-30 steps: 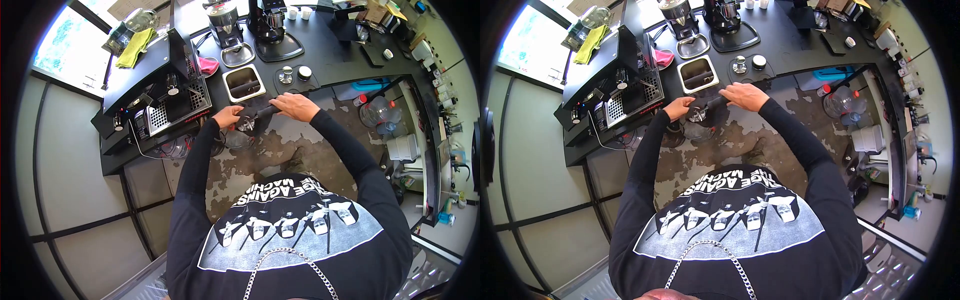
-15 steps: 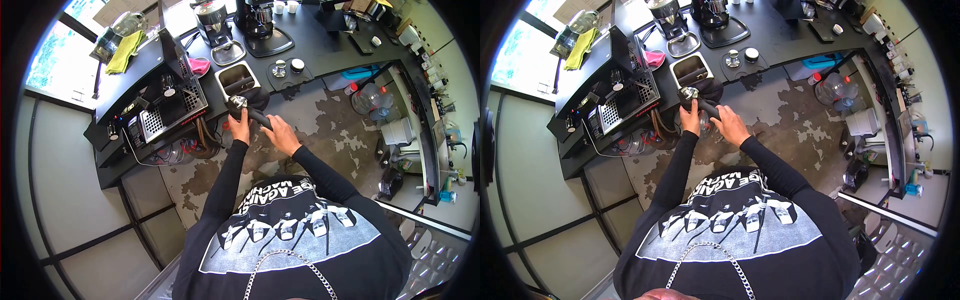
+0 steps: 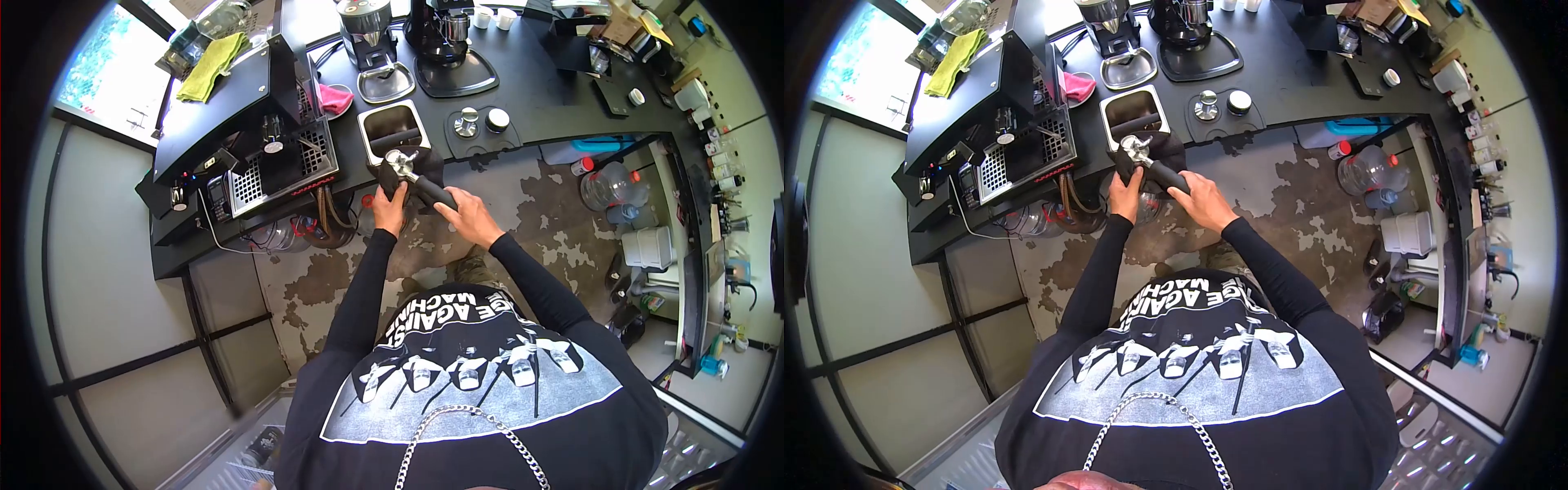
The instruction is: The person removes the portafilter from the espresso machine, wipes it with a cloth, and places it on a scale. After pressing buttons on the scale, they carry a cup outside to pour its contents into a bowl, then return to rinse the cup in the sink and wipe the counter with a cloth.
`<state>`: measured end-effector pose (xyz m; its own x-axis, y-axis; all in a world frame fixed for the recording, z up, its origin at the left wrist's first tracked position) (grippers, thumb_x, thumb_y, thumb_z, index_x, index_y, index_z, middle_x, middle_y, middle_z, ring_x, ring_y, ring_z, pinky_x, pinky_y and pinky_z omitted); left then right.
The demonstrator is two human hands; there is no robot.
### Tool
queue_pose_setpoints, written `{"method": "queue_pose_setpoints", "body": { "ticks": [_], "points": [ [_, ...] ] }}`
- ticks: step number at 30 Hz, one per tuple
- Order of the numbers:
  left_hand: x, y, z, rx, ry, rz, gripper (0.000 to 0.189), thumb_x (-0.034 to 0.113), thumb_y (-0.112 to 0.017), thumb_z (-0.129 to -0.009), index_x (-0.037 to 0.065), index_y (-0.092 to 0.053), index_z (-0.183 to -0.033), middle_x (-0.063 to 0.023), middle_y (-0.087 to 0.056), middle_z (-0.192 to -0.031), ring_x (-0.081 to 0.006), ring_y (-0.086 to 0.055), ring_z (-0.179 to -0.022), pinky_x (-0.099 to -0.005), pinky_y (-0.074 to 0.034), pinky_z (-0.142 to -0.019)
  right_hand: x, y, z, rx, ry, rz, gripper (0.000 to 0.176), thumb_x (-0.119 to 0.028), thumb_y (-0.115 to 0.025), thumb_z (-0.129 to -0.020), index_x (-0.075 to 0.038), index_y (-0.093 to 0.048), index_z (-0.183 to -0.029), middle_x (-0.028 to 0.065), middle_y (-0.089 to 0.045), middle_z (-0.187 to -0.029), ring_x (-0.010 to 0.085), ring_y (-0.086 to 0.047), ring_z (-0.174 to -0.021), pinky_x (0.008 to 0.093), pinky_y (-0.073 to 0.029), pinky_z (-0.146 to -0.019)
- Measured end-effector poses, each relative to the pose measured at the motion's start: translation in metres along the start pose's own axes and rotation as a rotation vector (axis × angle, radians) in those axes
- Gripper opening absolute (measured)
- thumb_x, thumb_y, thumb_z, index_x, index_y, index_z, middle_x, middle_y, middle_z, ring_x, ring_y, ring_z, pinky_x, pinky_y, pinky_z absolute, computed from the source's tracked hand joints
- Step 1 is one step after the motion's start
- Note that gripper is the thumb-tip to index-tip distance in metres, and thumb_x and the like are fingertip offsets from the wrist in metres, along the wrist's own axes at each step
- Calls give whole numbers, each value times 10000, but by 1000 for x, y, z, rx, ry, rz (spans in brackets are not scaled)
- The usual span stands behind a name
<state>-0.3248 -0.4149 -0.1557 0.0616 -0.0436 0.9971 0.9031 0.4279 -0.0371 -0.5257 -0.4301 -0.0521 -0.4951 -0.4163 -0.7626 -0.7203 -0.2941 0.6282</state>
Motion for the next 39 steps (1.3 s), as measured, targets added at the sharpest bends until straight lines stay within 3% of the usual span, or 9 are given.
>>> {"method": "queue_pose_setpoints", "body": {
  "ticks": [6, 10, 16, 19, 26, 30, 34, 36, 39],
  "points": [
    [17, -4, 3, 269, -56, -73, 537, 495, -557, -1010, -9, -636, -1179, -32, -660, -1064, -121, -579, -965, -290, -457, -869, 30, 1, -6, -149, -178, -200, 464, -373, -653, -937, 49, -632, -1128, 224, -684, -808, 349, -698, -782, 416, -522, -706],
    [11, -23, -2, 156, 141, 673, 687, 625, -434, -1005, 34, -546, -1337, -74, -583, -1320, -160, -546, -1202, -324, -412, -1031, 39, 2, -17, -292, -212, -197, 480, -388, -642, -941, 46, -638, -1146, 198, -691, -818, 297, -692, -769, 403, -522, -708],
    [-11, -7, -3, 374, 41, -466, 854, 650, -244, -1026, -118, -508, -1290, -234, -530, -1370, -395, -492, -1257, -387, -364, -1071, 44, -6, -18, -369, -349, -468, 389, -379, -622, -960, 4, -639, -1029, 63, -611, -727, 141, -570, -598, 314, -463, -561],
    [12, -1, -4, 225, 63, -454, 784, 589, -268, -1049, -127, -532, -1228, -272, -593, -1250, -441, -530, -1190, -409, -391, -1021, 64, -19, 8, -430, -670, -812, 298, -394, -593, -1001, -97, -600, -1004, -68, -493, -735, 3, -356, -499, 192, -267, -430],
    [-6, 67, 64, 302, 124, -281, 759, 585, -287, -1050, -61, -552, -1346, -219, -624, -1312, -320, -575, -1252, -389, -449, -1011, 72, -21, 55, -289, -785, -1260, 309, -355, -612, -1010, -78, -556, -1134, -60, -477, -777, -7, -293, -484, 191, -228, -429],
    [-41, 79, 94, 76, 465, 368, 742, 630, -308, -1031, 27, -545, -1392, -125, -673, -1199, -220, -650, -1108, -351, -539, -874, 54, -14, 80, -208, -775, -1556, 288, -336, -533, -1051, -80, -537, -1183, -69, -408, -745, 4, -261, -484, 198, -240, -455],
    [-34, 83, 75, -97, 457, 64, 721, 626, -330, -1030, 10, -635, -1246, -20, -690, -860, -70, -609, -726, -231, -498, -639, 43, -18, 99, -132, -748, -1760, 285, -330, -518, -1056, -94, -521, -1215, -73, -373, -727, 6, -266, -484, 196, -241, -457],
    [-21, 54, 79, -762, 580, 24, 664, 572, -377, -1042, -2, -702, -1127, -45, -678, -696, -88, -597, -618, -224, -468, -615, 36, -19, 108, -131, -711, -1830, 268, -317, -528, -1052, -100, -521, -1209, -75, -371, -718, 5, -272, -481, 194, -243, -458],
    [-18, 30, 54, -723, 383, -315, 422, 411, -555, -1012, 22, -711, -1057, -41, -646, -646, -106, -600, -593, -251, -484, -611, 24, -11, 120, -162, -616, -1909, 235, -288, -552, -1039, -113, -522, -1192, -78, -367, -699, 4, -283, -476, 193, -248, -460]
  ]
}}
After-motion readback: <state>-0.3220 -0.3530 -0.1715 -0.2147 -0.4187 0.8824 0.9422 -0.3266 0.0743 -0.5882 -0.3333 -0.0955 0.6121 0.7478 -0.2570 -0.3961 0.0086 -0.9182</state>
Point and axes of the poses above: each hand's wrist, its own z-axis away from the middle knuckle, its own y-axis out of the back of the hand, x = y × z, the point moved 8 cm from there along -z, towards the middle knuckle
